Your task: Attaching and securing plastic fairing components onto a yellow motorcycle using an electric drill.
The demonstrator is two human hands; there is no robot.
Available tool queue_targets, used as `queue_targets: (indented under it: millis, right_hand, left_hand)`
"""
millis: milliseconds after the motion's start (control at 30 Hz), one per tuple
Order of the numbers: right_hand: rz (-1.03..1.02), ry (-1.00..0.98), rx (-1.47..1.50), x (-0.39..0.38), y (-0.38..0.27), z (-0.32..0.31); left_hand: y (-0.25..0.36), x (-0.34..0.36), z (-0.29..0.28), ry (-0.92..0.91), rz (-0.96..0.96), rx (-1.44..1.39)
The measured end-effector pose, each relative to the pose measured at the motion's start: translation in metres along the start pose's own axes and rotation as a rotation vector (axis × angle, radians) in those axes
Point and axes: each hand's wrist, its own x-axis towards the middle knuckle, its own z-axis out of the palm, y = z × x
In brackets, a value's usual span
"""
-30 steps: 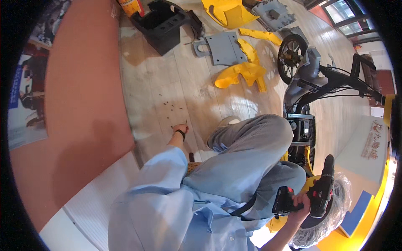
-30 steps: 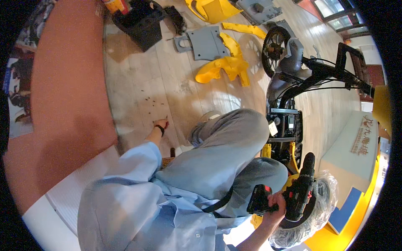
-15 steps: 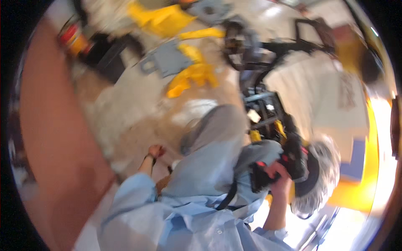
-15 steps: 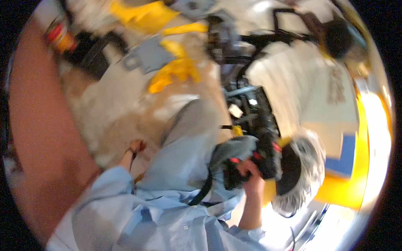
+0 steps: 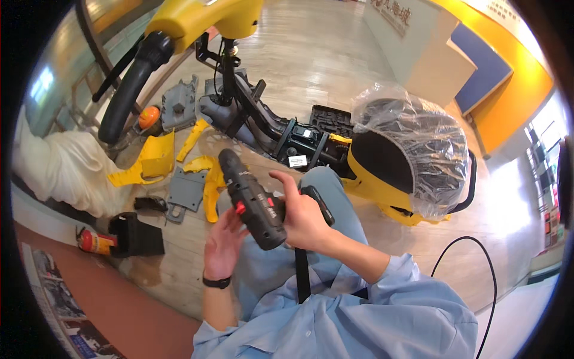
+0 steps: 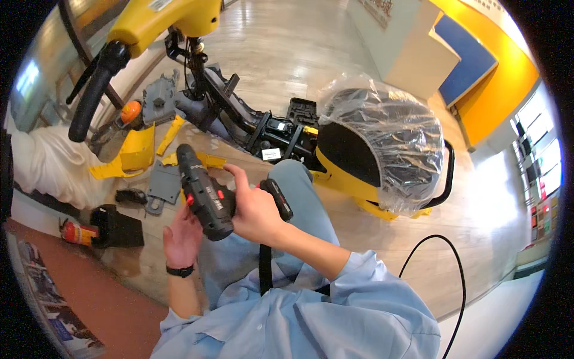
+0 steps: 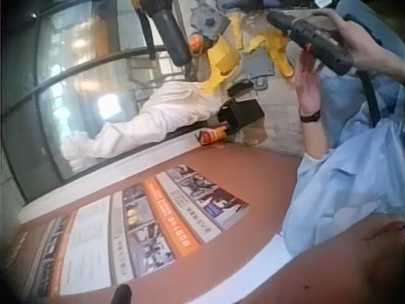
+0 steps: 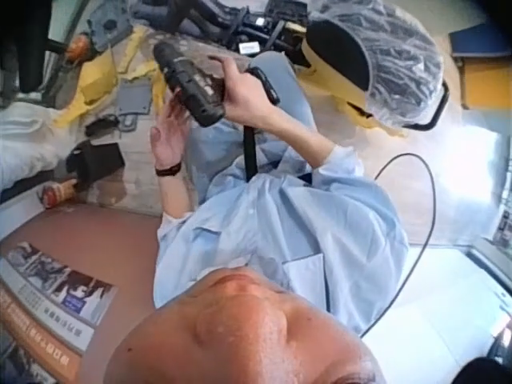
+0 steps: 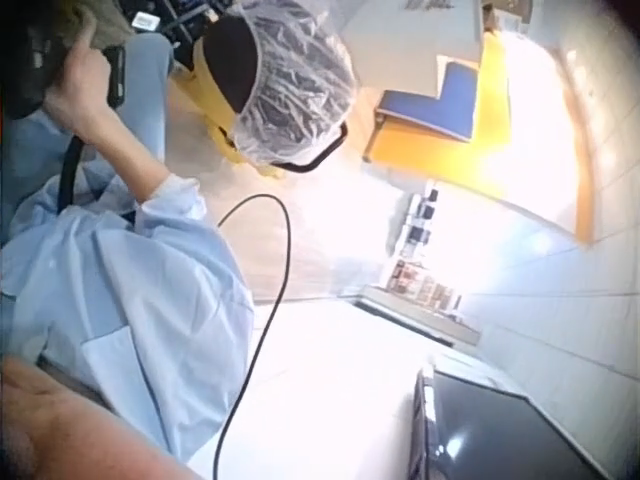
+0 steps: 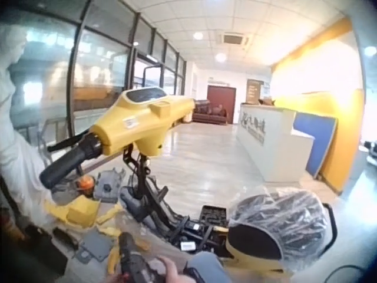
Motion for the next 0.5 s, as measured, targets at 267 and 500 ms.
queue_targets:
  millis: [267,500]
  right_hand:
    - [-0.245,-0.011,-0.232,-0.006,0.007,-0.031]
    - [-0.433,0.022,0.005,0.020,0.020,-0.065]
  left_hand:
    - [-0.015,0.048,0.077,-0.092,-0.105,-0.382]
    - [-0.004,0.032,0.060,0.393,0.006,-0.340]
